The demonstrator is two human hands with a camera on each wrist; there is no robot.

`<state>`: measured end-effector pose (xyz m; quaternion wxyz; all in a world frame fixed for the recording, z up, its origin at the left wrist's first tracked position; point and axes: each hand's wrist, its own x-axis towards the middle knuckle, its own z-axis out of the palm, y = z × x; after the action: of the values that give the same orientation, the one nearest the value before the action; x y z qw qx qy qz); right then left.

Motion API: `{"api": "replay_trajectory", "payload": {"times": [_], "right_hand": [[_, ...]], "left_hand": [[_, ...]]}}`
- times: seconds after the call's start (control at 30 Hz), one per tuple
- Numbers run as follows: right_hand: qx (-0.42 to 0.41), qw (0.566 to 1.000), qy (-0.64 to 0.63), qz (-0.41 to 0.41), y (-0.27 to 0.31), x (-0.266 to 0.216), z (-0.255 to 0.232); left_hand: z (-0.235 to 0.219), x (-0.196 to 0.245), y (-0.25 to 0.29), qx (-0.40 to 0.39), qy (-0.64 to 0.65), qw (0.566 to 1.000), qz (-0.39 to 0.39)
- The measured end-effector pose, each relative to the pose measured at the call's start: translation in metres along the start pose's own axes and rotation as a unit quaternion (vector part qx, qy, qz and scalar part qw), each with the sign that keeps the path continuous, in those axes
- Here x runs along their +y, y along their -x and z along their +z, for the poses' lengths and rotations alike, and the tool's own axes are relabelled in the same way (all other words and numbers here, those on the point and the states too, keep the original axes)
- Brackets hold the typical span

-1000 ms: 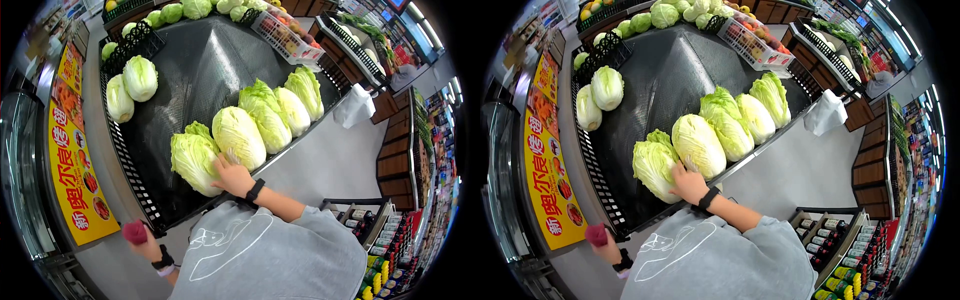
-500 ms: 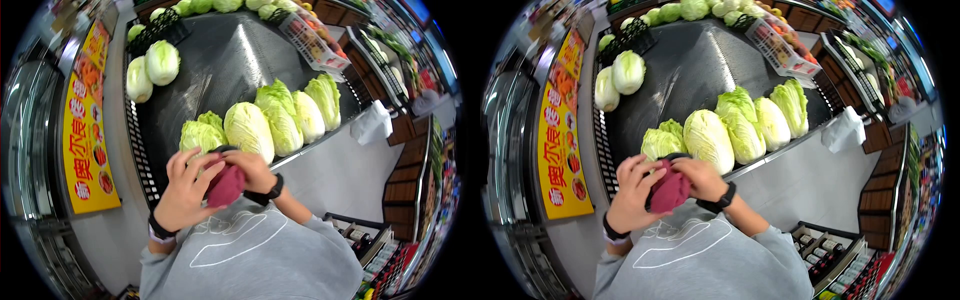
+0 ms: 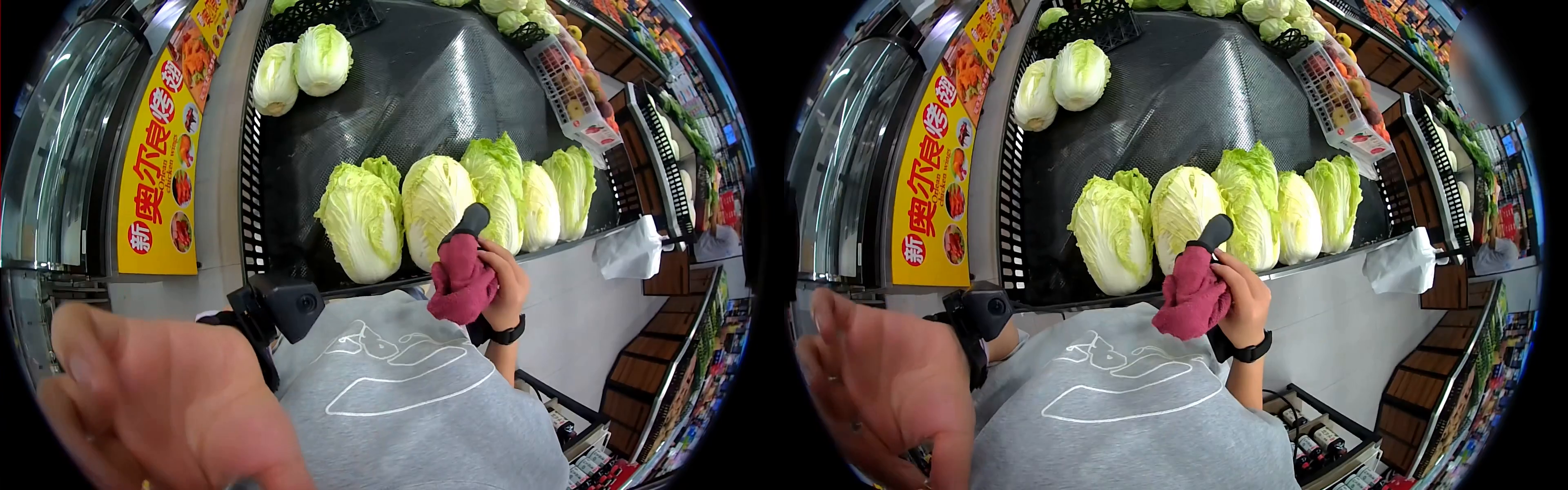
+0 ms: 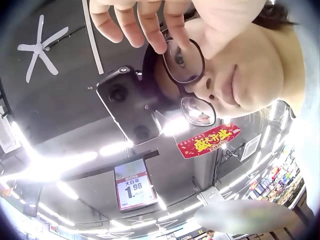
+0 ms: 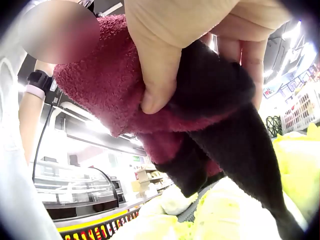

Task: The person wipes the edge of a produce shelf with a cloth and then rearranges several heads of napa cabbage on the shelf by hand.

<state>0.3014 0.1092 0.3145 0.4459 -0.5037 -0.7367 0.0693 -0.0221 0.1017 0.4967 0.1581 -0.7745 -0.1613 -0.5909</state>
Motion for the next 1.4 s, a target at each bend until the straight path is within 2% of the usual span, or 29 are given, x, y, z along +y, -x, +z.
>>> {"api": "replay_trajectory", "payload": {"times": [0.13,0.43,0.53,0.63,0.73,0.8,0.83,0.87,0.97,1.03,1.07,1.13,1.17,1.23,1.27,1.3,1.33,1.4], "right_hand": [[-0.005,1.0,0.011,-0.011,-0.002,0.002,0.001],[-0.029,0.999,0.017,-0.033,-0.005,0.004,0.003],[-0.017,0.999,0.017,-0.042,-0.006,0.007,0.001],[0.01,0.999,0.039,-0.012,-0.006,0.006,-0.007],[0.074,0.996,0.052,0.024,-0.002,0.01,-0.02],[0.113,0.991,0.057,0.047,0.003,0.014,-0.03],[0.121,0.987,0.094,0.04,0.004,0.015,-0.038],[0.141,0.984,0.097,0.046,0.008,0.018,-0.043],[0.178,0.976,0.11,0.059,0.021,0.024,-0.06],[0.193,0.969,0.131,0.087,0.033,0.03,-0.07],[0.201,0.967,0.132,0.083,0.039,0.031,-0.075],[0.199,0.957,0.181,0.108,0.051,0.028,-0.085],[0.205,0.954,0.187,0.117,0.059,0.027,-0.088],[0.222,0.943,0.208,0.138,0.077,0.026,-0.094],[0.23,0.932,0.229,0.162,0.086,0.027,-0.096],[0.234,0.924,0.247,0.172,0.095,0.028,-0.099],[0.238,0.917,0.265,0.182,0.104,0.027,-0.101],[0.243,0.908,0.244,0.239,0.117,0.021,-0.103]], "left_hand": [[-0.01,0.006,0.001,-0.014,0.01,1.0,0.024],[0.008,0.02,0.002,0.043,-0.079,0.995,-0.03],[0.021,0.025,0.0,0.07,-0.13,0.988,-0.055],[0.036,0.031,-0.004,0.097,-0.199,0.97,-0.101],[0.045,0.001,-0.004,0.012,-0.113,0.993,-0.011],[0.066,-0.028,-0.011,-0.045,-0.055,0.997,-0.014],[0.078,-0.046,-0.016,-0.089,-0.117,0.987,-0.072],[0.093,-0.075,-0.011,-0.095,-0.107,0.985,-0.093],[0.132,-0.167,0.041,-0.173,-0.138,0.949,-0.223],[0.151,-0.229,0.086,-0.243,-0.16,0.905,-0.311],[0.16,-0.253,0.106,-0.282,-0.171,0.875,-0.355],[0.183,-0.292,0.141,-0.39,-0.3,0.76,-0.425],[0.191,-0.298,0.146,-0.41,-0.296,0.72,-0.476],[0.21,-0.328,0.175,-0.407,-0.295,0.662,-0.555],[0.218,-0.337,0.18,-0.419,-0.306,0.625,-0.582],[0.226,-0.349,0.186,-0.427,-0.309,0.609,-0.593],[0.235,-0.363,0.197,-0.415,-0.309,0.61,-0.6],[0.244,-0.366,0.183,-0.392,-0.297,0.608,-0.623]]}}
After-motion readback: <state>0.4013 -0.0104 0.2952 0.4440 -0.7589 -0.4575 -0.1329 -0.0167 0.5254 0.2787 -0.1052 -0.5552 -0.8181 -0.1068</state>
